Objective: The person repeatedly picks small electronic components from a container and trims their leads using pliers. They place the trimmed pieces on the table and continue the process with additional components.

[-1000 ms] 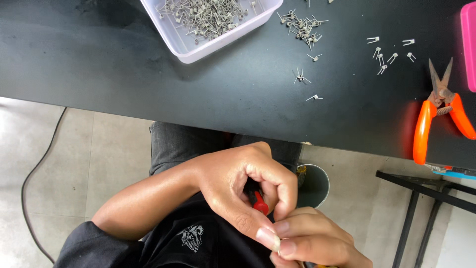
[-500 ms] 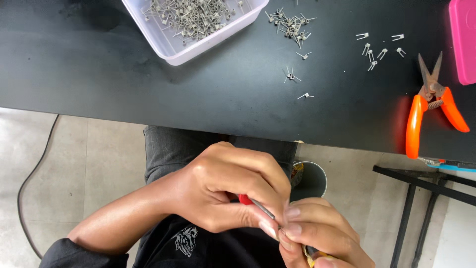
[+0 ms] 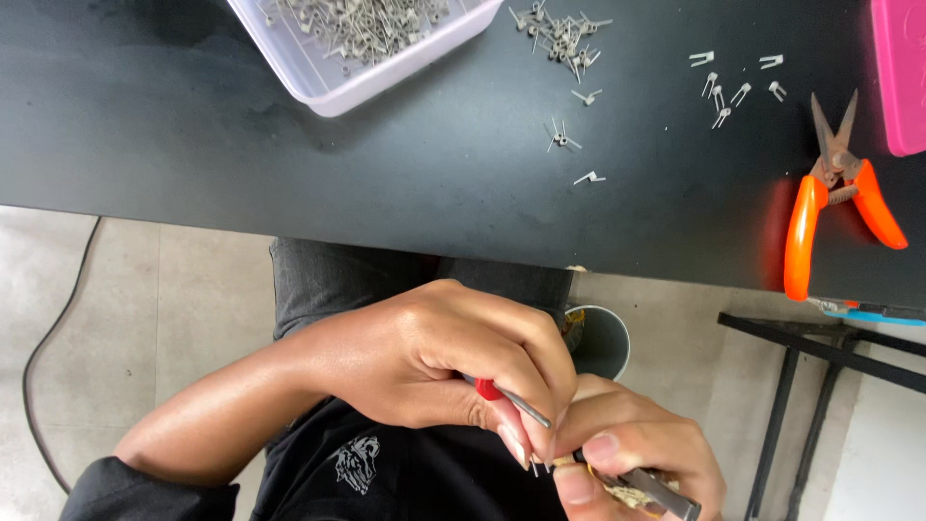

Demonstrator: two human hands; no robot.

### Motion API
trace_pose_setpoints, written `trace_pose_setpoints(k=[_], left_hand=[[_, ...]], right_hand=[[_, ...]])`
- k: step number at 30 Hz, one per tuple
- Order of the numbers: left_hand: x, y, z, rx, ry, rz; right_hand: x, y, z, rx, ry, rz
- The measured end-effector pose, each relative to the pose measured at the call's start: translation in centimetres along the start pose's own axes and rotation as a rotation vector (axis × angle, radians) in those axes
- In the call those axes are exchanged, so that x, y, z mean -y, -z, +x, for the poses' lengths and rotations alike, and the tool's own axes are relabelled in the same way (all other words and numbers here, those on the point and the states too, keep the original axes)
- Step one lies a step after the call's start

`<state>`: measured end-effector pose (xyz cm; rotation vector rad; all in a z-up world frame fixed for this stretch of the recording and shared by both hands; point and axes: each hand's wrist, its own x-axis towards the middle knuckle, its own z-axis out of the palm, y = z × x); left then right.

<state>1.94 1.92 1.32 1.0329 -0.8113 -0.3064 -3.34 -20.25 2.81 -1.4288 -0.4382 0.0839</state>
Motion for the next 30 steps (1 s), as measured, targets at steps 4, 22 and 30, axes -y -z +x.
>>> trace_pose_setpoints(k=[4, 22, 30], left_hand=[[0.0, 0.1, 0.1, 0.001, 0.021, 0.112], [0.5, 0.1, -0.1, -0.039, 0.026, 0.275], [0.3, -0.1, 0.1, -0.08, 0.029, 0.23]], right_hand=[[0.4, -0.6, 0.1, -0.029, -0.014, -0.07], [-1.0, 1.1, -0.6, 0.005, -0.07, -0.095], [-1.2, 0.3, 0.9, 0.048, -0.082, 0.089]])
